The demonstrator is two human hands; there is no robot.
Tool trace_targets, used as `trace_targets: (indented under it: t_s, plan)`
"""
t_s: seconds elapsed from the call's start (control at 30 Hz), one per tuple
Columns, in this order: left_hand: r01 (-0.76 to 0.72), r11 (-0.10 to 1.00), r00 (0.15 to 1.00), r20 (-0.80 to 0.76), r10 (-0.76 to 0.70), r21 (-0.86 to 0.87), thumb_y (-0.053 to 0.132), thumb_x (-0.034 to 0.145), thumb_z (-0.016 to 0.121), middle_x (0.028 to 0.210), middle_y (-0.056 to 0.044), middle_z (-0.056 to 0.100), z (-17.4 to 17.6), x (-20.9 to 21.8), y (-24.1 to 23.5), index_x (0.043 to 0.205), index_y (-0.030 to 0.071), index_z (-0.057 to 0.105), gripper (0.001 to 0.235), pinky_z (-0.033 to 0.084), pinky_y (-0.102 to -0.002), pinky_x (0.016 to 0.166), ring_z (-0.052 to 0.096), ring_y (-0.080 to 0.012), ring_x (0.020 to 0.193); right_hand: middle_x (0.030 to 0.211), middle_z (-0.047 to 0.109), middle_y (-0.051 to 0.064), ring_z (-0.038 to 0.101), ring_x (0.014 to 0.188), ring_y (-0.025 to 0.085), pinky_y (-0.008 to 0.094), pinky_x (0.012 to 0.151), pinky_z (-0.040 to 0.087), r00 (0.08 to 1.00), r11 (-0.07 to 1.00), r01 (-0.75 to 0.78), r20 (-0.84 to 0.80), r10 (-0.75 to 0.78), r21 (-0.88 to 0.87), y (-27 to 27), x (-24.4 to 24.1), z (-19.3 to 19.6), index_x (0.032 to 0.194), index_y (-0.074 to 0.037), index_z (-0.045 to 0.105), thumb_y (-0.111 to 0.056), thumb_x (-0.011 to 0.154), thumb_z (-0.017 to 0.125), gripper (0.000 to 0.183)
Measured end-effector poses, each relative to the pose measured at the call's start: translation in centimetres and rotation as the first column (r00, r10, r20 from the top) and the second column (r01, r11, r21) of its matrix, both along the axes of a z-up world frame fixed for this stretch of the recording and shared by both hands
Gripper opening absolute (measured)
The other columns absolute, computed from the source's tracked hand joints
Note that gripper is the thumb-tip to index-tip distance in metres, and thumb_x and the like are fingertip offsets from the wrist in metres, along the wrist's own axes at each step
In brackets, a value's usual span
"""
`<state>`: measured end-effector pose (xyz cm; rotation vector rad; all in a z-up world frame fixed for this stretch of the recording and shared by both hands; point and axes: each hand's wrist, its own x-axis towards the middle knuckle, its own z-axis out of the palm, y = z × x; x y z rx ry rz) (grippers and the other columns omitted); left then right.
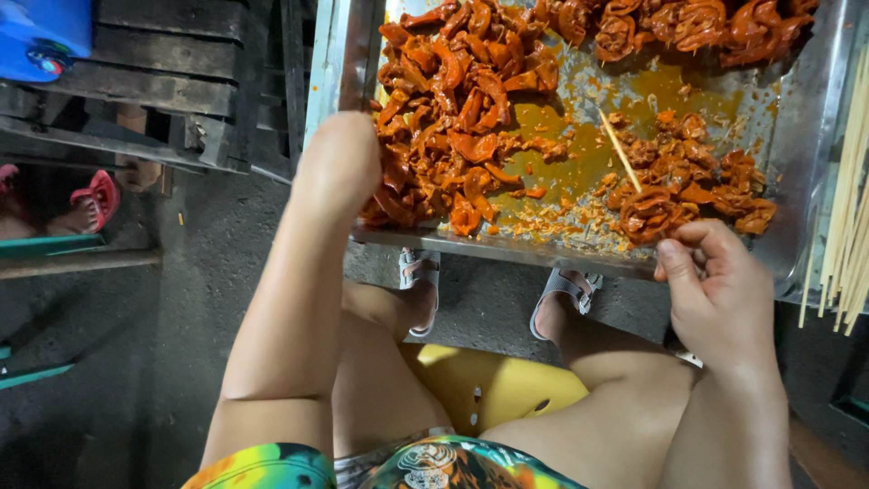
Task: The person threads marinated pieces of animal meat onto wooden skewers by hand, picking each piece from a metal tray and sliding it onto the skewer.
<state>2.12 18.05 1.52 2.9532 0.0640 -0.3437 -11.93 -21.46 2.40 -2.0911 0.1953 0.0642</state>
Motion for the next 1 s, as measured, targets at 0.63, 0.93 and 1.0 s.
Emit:
trace_targets:
  t_s: [0.63, 0.93, 1.0]
  plan:
    - [-0.018, 0.671, 0.995, 0.054, 0.086, -0.741, 0.010, 0.095, 0.066, 0.107, -0.009, 0.077, 3.0, -0.1, -1.1, 0.111, 0.003, 0.072, 0.019, 0.060, -0.032, 0.090, 0.075, -0.0166, 0.097, 0.084, 0.065, 0.001, 0.058, 0.076, 0.006, 0.023, 0.067, 0.046, 0.999, 0.998, -0.018, -0.040, 0.020, 0.053, -0.1, -0.2, -0.2, 0.112, 0.000, 0.062, -0.011, 0.105, 0.064, 0.014]
    - [-0.025, 0.196, 0.999, -0.029, -0.014, -0.980, 0.007, 0.101, 0.066, 0.104, -0.006, 0.072, 1.1, -1.6, -9.1, 0.121, -0.006, 0.065, 0.024, 0.058, -0.025, 0.085, 0.066, -0.0092, 0.095, 0.082, 0.070, 0.005, 0.065, 0.075, 0.012, 0.028, 0.069, 0.051, 0.997, 0.997, -0.071, -0.024, 0.070, -0.034, 2.2, -0.8, 1.6, 0.112, -0.002, 0.066, -0.012, 0.100, 0.065, 0.016]
    - [-0.029, 0.169, 0.999, -0.031, -0.012, -0.985, 0.008, 0.100, 0.067, 0.105, -0.006, 0.072, 0.8, -2.0, -10.5, 0.124, -0.007, 0.063, 0.028, 0.059, -0.024, 0.084, 0.067, -0.0079, 0.095, 0.079, 0.071, 0.007, 0.068, 0.071, 0.015, 0.030, 0.067, 0.052, 0.996, 0.987, -0.085, -0.038, 0.080, -0.135, 2.7, -0.5, 2.4, 0.110, -0.004, 0.067, -0.014, 0.098, 0.067, 0.015]
